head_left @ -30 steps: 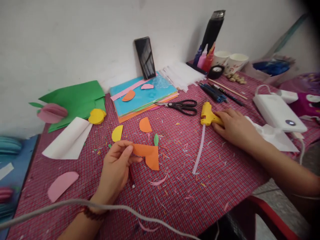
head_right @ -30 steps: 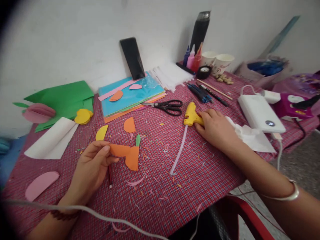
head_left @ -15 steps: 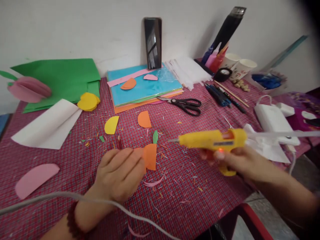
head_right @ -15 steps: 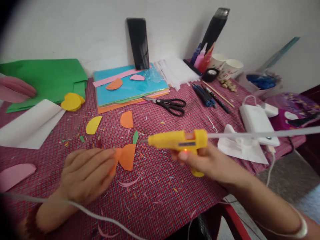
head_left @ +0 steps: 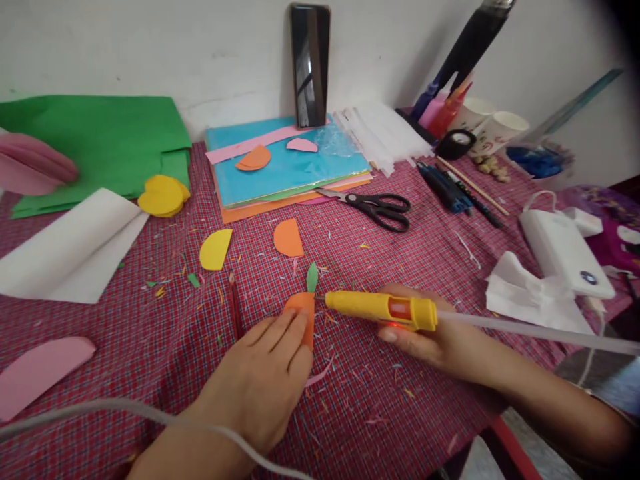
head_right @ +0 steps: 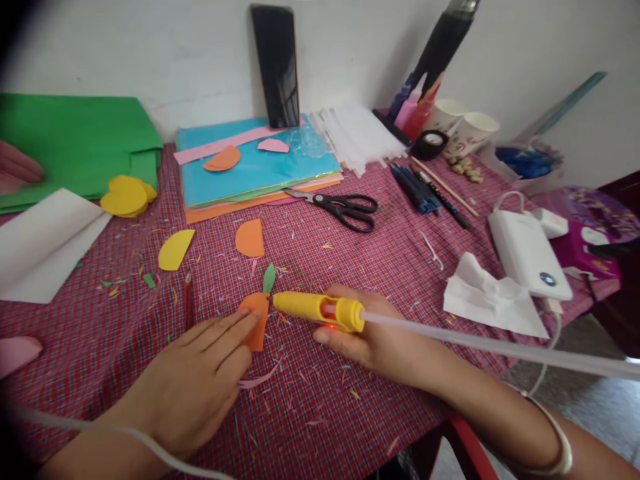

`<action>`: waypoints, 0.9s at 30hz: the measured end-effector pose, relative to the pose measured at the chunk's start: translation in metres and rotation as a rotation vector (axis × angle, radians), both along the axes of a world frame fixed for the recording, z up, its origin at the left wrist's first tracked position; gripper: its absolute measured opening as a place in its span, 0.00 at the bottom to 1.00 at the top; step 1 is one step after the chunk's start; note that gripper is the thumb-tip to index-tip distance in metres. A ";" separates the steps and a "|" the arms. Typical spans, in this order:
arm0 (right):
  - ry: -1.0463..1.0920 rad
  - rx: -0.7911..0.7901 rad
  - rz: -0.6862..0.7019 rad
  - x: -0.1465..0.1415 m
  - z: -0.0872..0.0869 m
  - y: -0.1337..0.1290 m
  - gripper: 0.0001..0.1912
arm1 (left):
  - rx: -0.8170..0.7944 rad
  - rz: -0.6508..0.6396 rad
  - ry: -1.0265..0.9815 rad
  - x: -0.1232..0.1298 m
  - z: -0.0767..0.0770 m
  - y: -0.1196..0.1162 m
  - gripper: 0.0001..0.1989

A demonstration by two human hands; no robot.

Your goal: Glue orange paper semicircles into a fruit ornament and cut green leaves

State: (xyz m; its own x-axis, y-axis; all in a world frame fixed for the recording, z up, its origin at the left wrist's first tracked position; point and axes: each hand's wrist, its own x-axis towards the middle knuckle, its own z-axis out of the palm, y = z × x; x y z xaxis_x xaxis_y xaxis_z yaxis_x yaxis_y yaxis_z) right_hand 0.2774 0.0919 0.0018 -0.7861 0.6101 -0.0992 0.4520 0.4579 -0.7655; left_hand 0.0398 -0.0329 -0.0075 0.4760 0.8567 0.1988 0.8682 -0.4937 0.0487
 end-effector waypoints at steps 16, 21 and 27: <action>-0.086 0.044 -0.001 -0.008 -0.007 0.004 0.15 | 0.070 0.033 -0.066 0.004 0.003 -0.001 0.15; -0.061 -0.004 0.044 -0.007 -0.001 0.004 0.14 | 0.053 0.043 0.025 0.012 0.004 -0.009 0.14; -0.018 -0.080 0.057 -0.008 0.009 0.000 0.11 | 0.074 0.057 0.036 0.015 0.005 -0.013 0.14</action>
State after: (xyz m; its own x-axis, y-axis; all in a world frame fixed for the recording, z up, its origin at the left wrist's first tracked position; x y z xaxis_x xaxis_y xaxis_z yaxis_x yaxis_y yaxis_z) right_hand 0.2698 0.0915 0.0107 -0.8167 0.5543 -0.1604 0.4412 0.4207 -0.7927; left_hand 0.0544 -0.0462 -0.0026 0.4352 0.8660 0.2462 0.8955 -0.4447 -0.0183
